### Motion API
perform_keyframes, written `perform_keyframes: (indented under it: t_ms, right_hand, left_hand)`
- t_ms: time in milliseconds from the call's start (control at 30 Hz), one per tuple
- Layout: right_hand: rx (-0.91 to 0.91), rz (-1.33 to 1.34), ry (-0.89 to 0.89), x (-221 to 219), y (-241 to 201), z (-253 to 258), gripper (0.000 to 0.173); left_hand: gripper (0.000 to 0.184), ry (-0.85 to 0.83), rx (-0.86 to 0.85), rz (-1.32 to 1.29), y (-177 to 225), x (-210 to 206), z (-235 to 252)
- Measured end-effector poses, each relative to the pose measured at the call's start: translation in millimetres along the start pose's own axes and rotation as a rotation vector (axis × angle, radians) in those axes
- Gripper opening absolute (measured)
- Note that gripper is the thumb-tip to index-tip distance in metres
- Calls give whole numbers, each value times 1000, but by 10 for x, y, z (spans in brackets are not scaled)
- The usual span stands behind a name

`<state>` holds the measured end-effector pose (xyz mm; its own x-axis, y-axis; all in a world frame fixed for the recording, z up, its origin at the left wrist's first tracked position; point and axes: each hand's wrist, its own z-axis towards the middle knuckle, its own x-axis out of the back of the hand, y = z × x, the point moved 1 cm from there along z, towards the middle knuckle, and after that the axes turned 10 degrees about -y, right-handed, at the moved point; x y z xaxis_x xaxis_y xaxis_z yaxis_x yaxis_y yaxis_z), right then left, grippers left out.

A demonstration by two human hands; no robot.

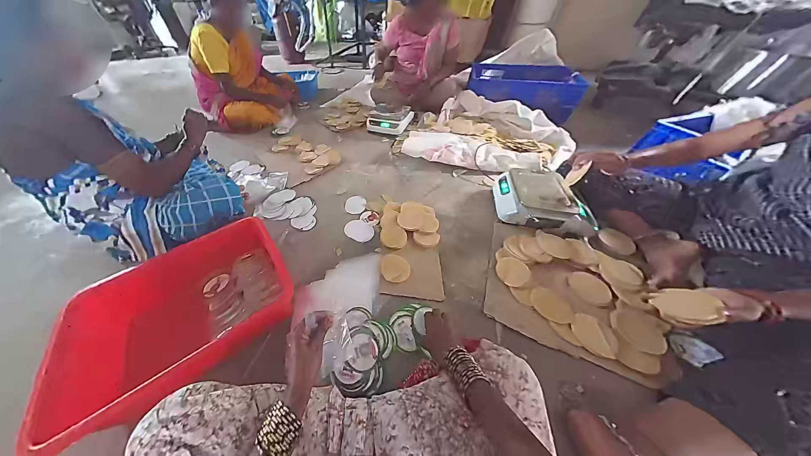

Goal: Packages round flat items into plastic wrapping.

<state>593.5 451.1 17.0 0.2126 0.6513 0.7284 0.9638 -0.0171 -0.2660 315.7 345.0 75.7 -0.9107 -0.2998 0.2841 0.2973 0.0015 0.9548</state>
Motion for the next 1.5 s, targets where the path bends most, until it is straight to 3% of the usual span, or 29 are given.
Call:
perform_keyframes:
  t_ms: [133,233,433,500,600,700,867,933,1100,1300,1500]
  right_hand:
    - [-86,-154,-57,-30,-182,-63,36]
    - [-112,-137,15,39,-177,-118,32]
    - [4,523,443,137,161,-174,28]
    - [19,616,590,184,117,-163,32]
    - [123,528,727,379,-131,-91,31]
    - [341,267,786,566,-392,232,26]
    - [266,-141,372,570,-800,936,39]
    - [243,-162,231,475,-811,1145,64]
    - [179,-98,182,589,-919,1123,94]
    - [98,-126,113,756,-994,1178,76]
    - [-18,-207,66,710,-1195,1140,69]
  left_hand:
    - [17,5,87,-100,-138,-67,21]
    - [16,-47,83,-150,-37,-134,109]
    - [13,-39,97,-339,-72,-160,102]
    - [13,-20,133,-414,-33,-155,78]
    - [12,9,197,-469,6,-181,51]
    - [13,26,201,-527,-30,-240,34]
    - [13,23,227,-526,-91,-251,16]
    - [13,33,242,-536,-94,-249,19]
    - [12,20,269,-570,-51,-258,29]
    - [12,12,277,-570,-51,-237,28]
    - [13,-7,244,-553,-66,-239,32]
